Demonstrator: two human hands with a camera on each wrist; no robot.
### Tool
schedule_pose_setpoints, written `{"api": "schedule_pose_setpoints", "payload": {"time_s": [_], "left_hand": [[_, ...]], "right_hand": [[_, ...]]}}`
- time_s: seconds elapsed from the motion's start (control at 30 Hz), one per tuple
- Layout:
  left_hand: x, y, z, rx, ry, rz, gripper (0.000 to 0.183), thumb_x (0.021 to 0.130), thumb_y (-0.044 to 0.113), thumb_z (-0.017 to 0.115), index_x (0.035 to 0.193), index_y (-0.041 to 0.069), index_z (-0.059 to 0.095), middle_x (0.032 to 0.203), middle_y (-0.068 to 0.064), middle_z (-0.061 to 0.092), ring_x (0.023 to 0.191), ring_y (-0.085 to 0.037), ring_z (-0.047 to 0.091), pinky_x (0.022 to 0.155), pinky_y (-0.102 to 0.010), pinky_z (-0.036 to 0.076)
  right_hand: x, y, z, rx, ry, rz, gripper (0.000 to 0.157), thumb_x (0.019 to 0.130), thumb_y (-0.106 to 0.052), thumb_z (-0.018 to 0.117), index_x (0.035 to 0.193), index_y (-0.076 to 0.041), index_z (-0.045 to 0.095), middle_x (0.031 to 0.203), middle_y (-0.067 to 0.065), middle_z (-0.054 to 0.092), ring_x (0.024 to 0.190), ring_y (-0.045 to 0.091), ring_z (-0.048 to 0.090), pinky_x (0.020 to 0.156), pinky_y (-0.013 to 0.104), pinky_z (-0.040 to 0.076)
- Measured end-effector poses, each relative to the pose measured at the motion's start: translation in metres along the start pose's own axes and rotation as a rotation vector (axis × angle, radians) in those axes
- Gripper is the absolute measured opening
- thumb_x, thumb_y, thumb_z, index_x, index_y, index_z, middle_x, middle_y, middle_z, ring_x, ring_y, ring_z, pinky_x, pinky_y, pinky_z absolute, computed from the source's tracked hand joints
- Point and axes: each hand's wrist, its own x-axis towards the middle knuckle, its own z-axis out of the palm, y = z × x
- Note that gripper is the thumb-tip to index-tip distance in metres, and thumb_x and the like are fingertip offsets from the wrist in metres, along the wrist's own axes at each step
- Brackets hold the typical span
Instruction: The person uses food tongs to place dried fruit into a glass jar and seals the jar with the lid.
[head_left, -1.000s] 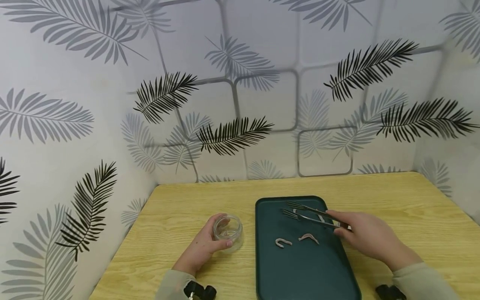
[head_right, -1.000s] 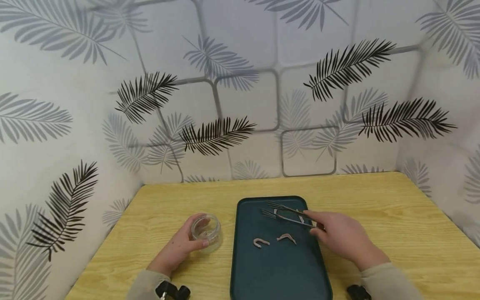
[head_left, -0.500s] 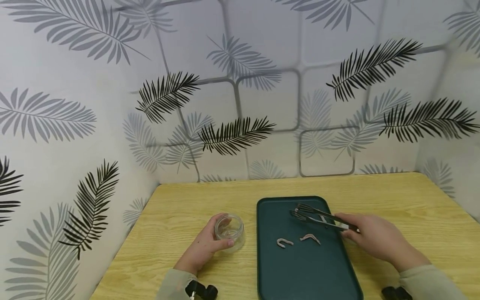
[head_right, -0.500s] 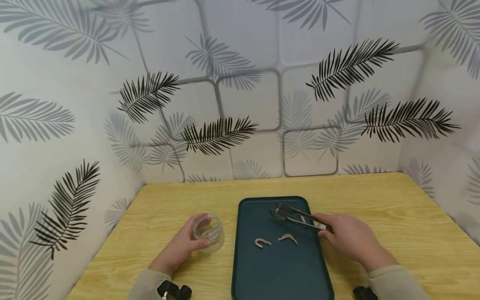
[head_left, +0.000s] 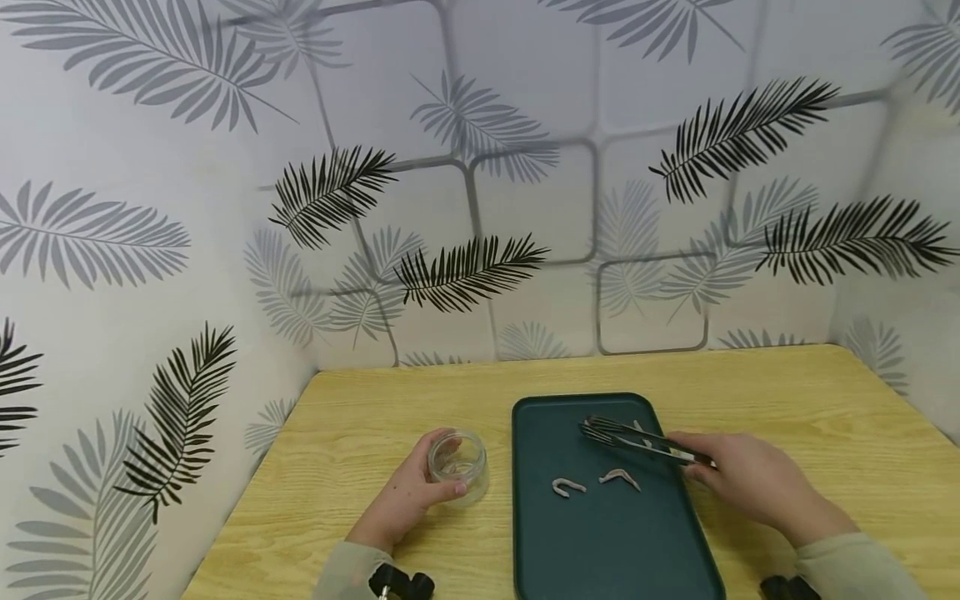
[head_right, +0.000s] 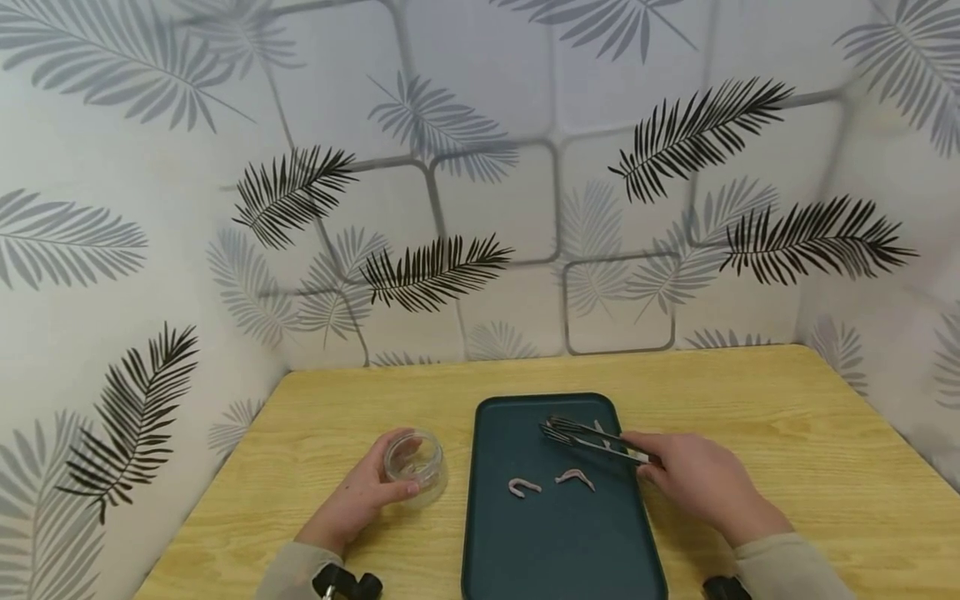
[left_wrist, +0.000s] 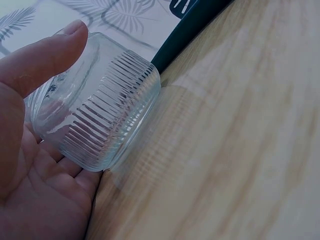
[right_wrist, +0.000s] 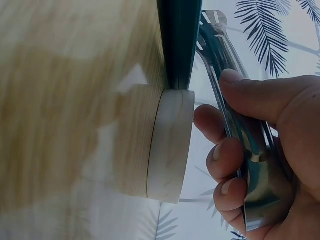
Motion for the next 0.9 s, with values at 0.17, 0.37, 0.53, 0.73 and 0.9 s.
{"api": "schedule_pose_setpoints", "payload": {"time_s": [0.17, 0.37, 0.53, 0.73, 0.9], "left_hand": [[0.0, 0.002, -0.001, 0.012, 0.002, 0.005, 0.082, 0.09, 0.021, 0.079, 0.156, 0.016, 0.031, 0.158, -0.015, 0.035, 0.135, -0.034, 0.047, 0.101, -0.037, 0.045], [0.0, 0.001, -0.001, 0.004, 0.001, 0.005, 0.082, 0.091, 0.021, 0.079, 0.156, 0.015, 0.03, 0.158, -0.016, 0.035, 0.134, -0.034, 0.048, 0.101, -0.038, 0.046], [0.0, 0.001, -0.002, 0.001, -0.006, -0.007, 0.083, 0.091, 0.021, 0.079, 0.156, 0.015, 0.029, 0.159, -0.016, 0.034, 0.131, -0.035, 0.051, 0.102, -0.037, 0.046], [0.002, 0.005, -0.002, 0.028, -0.005, 0.009, 0.081, 0.091, 0.022, 0.079, 0.156, 0.016, 0.031, 0.159, -0.015, 0.036, 0.133, -0.034, 0.05, 0.102, -0.037, 0.044], [0.001, 0.002, -0.001, 0.032, -0.001, -0.004, 0.081, 0.09, 0.022, 0.08, 0.155, 0.015, 0.031, 0.159, -0.014, 0.036, 0.134, -0.033, 0.049, 0.103, -0.037, 0.044]], "right_hand": [[0.002, -0.001, 0.0, -0.02, 0.014, -0.014, 0.045, 0.09, -0.025, 0.077, 0.135, -0.021, 0.068, 0.104, 0.003, 0.073, 0.062, 0.012, 0.045, 0.054, 0.035, 0.036], [0.002, -0.001, 0.001, -0.022, 0.016, -0.022, 0.046, 0.09, -0.024, 0.077, 0.135, -0.022, 0.068, 0.109, 0.005, 0.074, 0.064, 0.01, 0.049, 0.054, 0.034, 0.038], [0.001, -0.003, 0.002, -0.013, 0.03, -0.047, 0.045, 0.09, -0.024, 0.078, 0.134, -0.023, 0.069, 0.112, 0.004, 0.074, 0.072, 0.009, 0.059, 0.056, 0.035, 0.042], [0.0, -0.009, 0.001, -0.001, 0.089, -0.092, 0.044, 0.089, -0.021, 0.078, 0.133, -0.023, 0.069, 0.112, 0.002, 0.074, 0.083, 0.015, 0.068, 0.062, 0.037, 0.05], [-0.001, -0.011, 0.001, -0.003, 0.067, -0.09, 0.044, 0.09, -0.021, 0.078, 0.133, -0.024, 0.07, 0.113, 0.002, 0.074, 0.089, 0.019, 0.069, 0.067, 0.041, 0.053]]}}
